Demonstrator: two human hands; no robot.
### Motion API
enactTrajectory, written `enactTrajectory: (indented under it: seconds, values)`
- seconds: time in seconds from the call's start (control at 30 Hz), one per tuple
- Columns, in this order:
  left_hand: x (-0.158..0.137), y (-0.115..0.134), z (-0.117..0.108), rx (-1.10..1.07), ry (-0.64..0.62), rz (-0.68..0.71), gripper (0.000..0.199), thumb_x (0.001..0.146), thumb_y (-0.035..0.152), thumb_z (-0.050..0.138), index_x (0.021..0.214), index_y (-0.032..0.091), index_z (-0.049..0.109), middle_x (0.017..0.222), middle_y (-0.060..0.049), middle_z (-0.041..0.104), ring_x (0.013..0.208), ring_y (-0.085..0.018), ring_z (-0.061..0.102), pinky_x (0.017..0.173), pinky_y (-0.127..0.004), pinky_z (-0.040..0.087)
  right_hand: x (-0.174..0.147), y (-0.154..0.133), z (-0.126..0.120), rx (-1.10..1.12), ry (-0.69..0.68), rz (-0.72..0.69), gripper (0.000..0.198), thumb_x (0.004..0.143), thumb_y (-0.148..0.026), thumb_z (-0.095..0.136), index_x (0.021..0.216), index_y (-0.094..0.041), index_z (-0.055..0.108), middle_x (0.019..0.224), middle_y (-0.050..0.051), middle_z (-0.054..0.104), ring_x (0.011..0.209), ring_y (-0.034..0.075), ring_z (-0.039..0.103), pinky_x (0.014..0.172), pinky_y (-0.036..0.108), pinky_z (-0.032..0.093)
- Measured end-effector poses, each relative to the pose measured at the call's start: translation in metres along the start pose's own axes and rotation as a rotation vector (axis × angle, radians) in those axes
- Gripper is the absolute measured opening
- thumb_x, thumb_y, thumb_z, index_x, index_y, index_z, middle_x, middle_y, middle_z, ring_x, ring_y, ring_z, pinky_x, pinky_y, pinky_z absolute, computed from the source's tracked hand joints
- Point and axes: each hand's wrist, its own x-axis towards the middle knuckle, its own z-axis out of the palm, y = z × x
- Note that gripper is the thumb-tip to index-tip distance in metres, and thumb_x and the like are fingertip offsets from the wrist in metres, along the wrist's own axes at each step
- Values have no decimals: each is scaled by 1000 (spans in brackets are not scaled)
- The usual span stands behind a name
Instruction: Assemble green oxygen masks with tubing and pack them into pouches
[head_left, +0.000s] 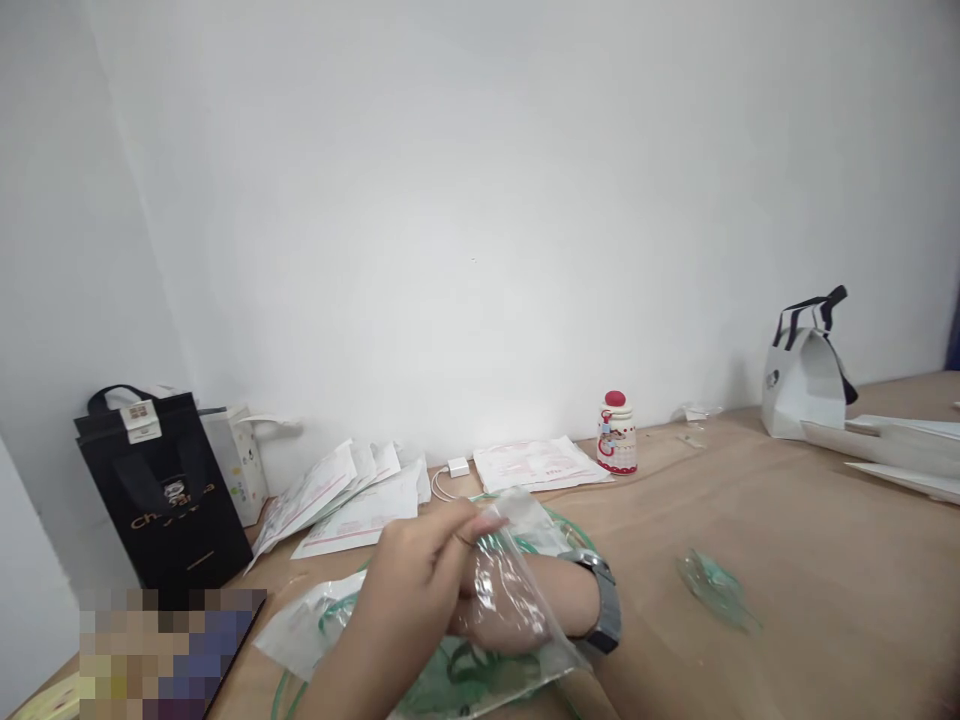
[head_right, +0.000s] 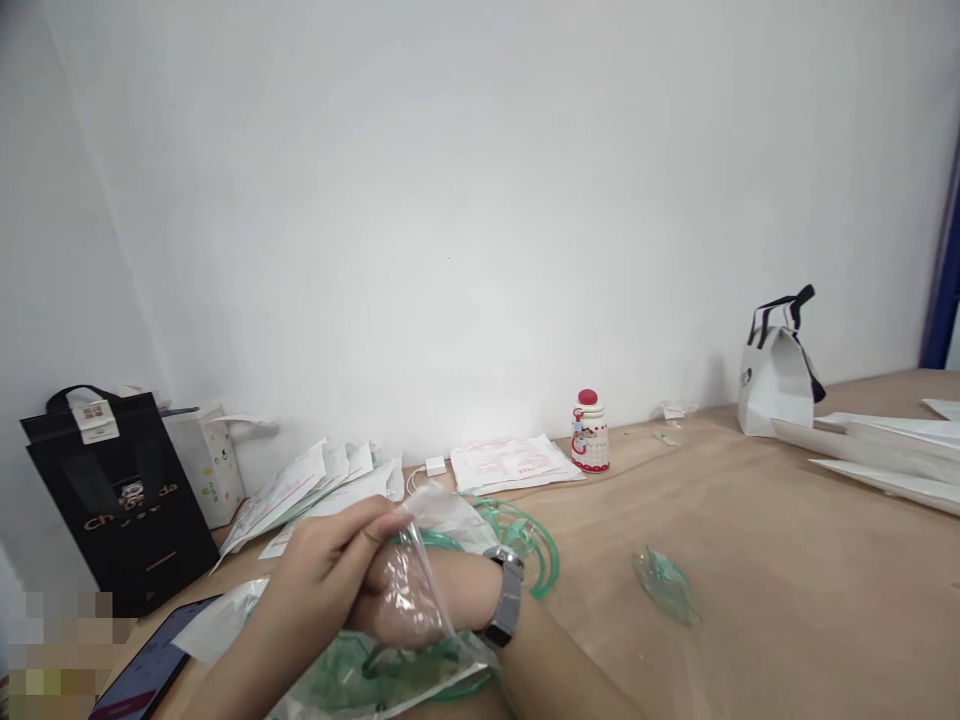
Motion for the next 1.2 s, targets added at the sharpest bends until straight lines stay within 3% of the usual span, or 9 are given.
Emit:
enactTrajectory:
  seconds: [0.13, 0.27, 0.5, 0.57, 0.67, 0.8, 0.9, 1.03, 1.2]
  values:
    - [8, -15, -12, -87, 191, -122, 33, 83, 42, 40, 59, 20, 45, 53, 6, 35, 54, -12, 38, 51, -22, 30, -17, -19, -30, 262, -44, 80, 32, 87, -35, 40, 72, -16, 61, 69, 2, 63, 71, 13, 60, 69, 26, 47]
    - [9, -19, -23, -176, 286, -202, 35, 82, 46, 39, 59, 21, 41, 55, 6, 25, 51, -11, 28, 46, -23, 24, -37, -35, -53, 523, 112, 210, 26, 84, -36, 48, 92, -14, 60, 73, 3, 61, 73, 14, 59, 75, 30, 46]
    - [6, -12, -33, -331, 166, -151, 29, 82, 46, 40, 74, 21, 51, 68, 3, 47, 64, -14, 43, 55, -21, 34, -37, -38, -50, -59, 449, 179, 6, 76, -19, 60, 77, -19, 67, 76, 1, 58, 74, 14, 53, 66, 26, 41]
    - [6, -12, -36, -351, 102, -99, 32, 79, 43, 49, 105, 24, 50, 98, -2, 56, 82, -17, 50, 64, -23, 40, -34, -36, -47, -147, 488, 95, 9, 75, -15, 61, 75, -20, 68, 73, 0, 57, 71, 13, 52, 63, 24, 40]
    - [4, -14, -40, -213, 110, -54, 61, 74, 38, 58, 129, 35, 31, 132, -1, 41, 101, -21, 49, 72, -25, 41, -32, -31, -45, -231, 463, 18, 15, 77, -9, 58, 76, -20, 68, 72, 0, 54, 68, 11, 52, 60, 22, 40]
    - [3, -17, -44, -18, -12, -68, 22, 75, 40, 55, 91, 27, 63, 91, -1, 65, 78, -20, 57, 63, -26, 42, -30, -26, -44, -413, 406, -37, 13, 79, -11, 55, 76, -19, 65, 70, 0, 54, 71, 13, 51, 64, 25, 39]
    - [4, -23, -47, -41, -29, -59, 18, 75, 34, 56, 63, 21, 60, 72, -1, 64, 74, -19, 57, 67, -28, 42, -31, -25, -49, -470, 350, -4, 6, 76, -22, 63, 71, -18, 62, 68, 0, 54, 73, 15, 50, 69, 28, 38]
    - [4, -34, -56, -88, 67, -153, 17, 74, 32, 56, 62, 21, 62, 75, -3, 67, 81, -22, 58, 74, -31, 43, -38, -25, -64, -431, 393, 97, 17, 71, -31, 67, 61, -19, 58, 78, 2, 54, 82, 18, 51, 74, 31, 40]
    - [2, -38, -64, -165, 79, -173, 20, 70, 39, 60, 69, 21, 67, 80, -5, 69, 81, -24, 59, 71, -32, 44, -38, -23, -66, -265, 644, 83, 21, 74, -32, 62, 60, -19, 53, 104, 5, 50, 105, 21, 46, 88, 37, 37]
